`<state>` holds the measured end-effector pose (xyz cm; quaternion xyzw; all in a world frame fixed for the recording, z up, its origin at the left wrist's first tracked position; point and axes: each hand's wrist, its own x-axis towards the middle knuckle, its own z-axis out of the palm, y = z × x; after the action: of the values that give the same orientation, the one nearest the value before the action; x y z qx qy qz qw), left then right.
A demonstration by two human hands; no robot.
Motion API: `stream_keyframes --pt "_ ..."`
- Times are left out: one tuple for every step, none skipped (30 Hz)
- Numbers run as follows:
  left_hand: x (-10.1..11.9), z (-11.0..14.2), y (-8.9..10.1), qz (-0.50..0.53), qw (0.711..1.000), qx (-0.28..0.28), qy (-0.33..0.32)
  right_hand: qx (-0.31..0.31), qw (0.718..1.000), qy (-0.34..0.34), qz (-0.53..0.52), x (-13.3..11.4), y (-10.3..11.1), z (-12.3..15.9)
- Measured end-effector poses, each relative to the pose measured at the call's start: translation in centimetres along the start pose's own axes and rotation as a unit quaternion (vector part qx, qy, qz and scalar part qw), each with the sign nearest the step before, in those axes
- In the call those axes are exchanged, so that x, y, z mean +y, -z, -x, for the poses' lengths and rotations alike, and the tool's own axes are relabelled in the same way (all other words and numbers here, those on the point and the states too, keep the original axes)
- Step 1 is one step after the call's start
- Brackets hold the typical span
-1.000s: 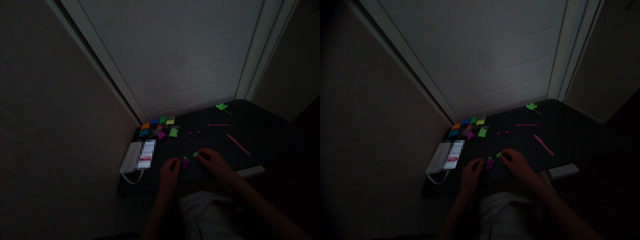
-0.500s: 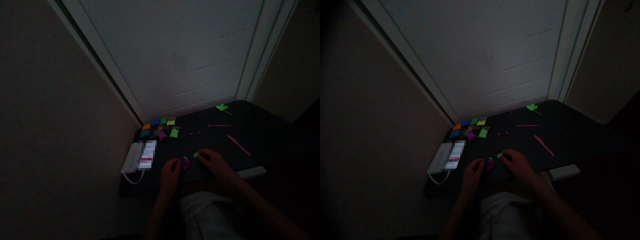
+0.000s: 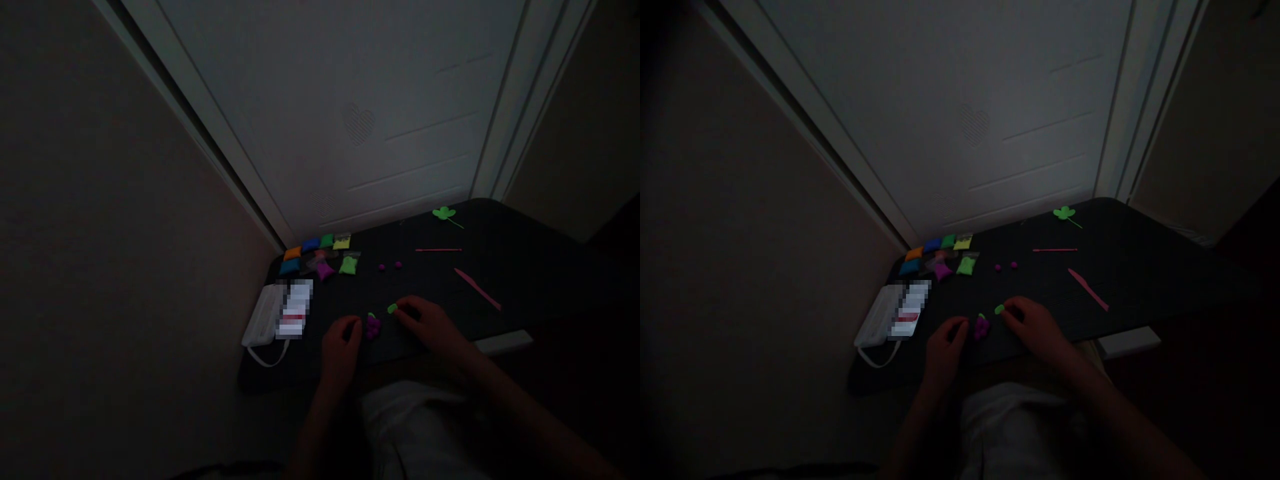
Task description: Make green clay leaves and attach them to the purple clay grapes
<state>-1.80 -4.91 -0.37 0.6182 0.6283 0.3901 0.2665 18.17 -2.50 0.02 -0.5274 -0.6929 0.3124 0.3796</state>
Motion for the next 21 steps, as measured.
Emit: stream_keyframes --pt "-0.03 0.01 -0.02 0.001 1.0 0.0 0.0 -0.001 1.0 -0.001 0.001 0.06 -0.01 0.0" --pt "-0.05 0.02 -0.04 0.001 1.0 0.0 0.0 -0.003 1.0 -0.002 0.003 0.12 -0.01 0.01" --pt "-0.06 0.04 -0.07 0.001 1.0 0.002 -0.001 -0.006 1.0 -0.003 0.004 0.17 -0.01 0.02" --pt "-0.07 0.06 -0.09 0.001 1.0 0.004 -0.002 -0.009 1.0 -0.002 0.004 0.2 -0.02 0.03" --pt "-0.07 0.08 -0.11 0.0 1.0 0.005 -0.003 -0.012 1.0 -0.001 0.005 0.22 -0.01 0.04" --pt "-0.06 0.1 -0.13 0.0 1.0 0.006 -0.005 -0.013 1.0 0.001 0.006 0.22 -0.01 0.04" --pt "-0.04 0.11 -0.14 0.001 1.0 0.006 -0.005 -0.011 1.0 0.003 0.006 0.21 -0.01 0.05" --pt "-0.01 0.12 -0.15 0.002 1.0 0.006 -0.004 -0.01 1.0 0.005 0.006 0.19 -0.01 0.04" --pt "0.02 0.12 -0.14 0.003 1.0 0.006 -0.001 -0.009 1.0 0.005 0.005 0.17 -0.01 0.03" --pt "0.07 0.12 -0.13 0.004 1.0 0.005 0.001 -0.008 1.0 0.005 0.004 0.13 -0.01 0.02" --pt "0.13 0.12 -0.11 0.005 1.0 0.005 0.004 -0.007 1.0 0.006 0.002 0.1 -0.01 0.01" --pt "0.19 0.12 -0.08 0.005 1.0 0.004 0.005 -0.007 1.0 0.008 -0.001 0.07 -0.01 0.0" --pt "0.24 0.11 -0.05 0.006 1.0 0.003 0.007 -0.008 1.0 0.009 -0.003 0.06 -0.01 0.0" --pt "0.29 0.1 -0.01 0.006 1.0 0.001 0.009 -0.009 1.0 0.01 -0.004 0.06 -0.02 -0.01" --pt "0.32 0.09 0.02 0.005 1.0 -0.001 0.01 -0.009 1.0 0.009 -0.004 0.07 -0.03 -0.01" --pt "0.33 0.08 0.04 0.004 1.0 -0.003 0.01 -0.009 1.0 0.008 -0.004 0.11 -0.04 0.0" --pt "0.33 0.07 0.05 0.003 1.0 -0.005 0.01 -0.007 1.0 0.006 -0.003 0.15 -0.06 0.0" --pt "0.31 0.05 0.04 0.002 1.0 -0.006 0.01 -0.007 1.0 0.005 -0.002 0.2 -0.07 0.0" --pt "0.27 0.04 0.02 0.002 1.0 -0.005 0.008 -0.007 1.0 0.004 -0.002 0.25 -0.08 0.0" --pt "0.23 0.03 0.0 0.003 1.0 -0.003 0.007 -0.007 1.0 0.003 -0.001 0.29 -0.09 0.0" --pt "0.19 0.03 -0.03 0.005 1.0 -0.001 0.006 -0.007 1.0 0.002 -0.001 0.33 -0.1 -0.01"
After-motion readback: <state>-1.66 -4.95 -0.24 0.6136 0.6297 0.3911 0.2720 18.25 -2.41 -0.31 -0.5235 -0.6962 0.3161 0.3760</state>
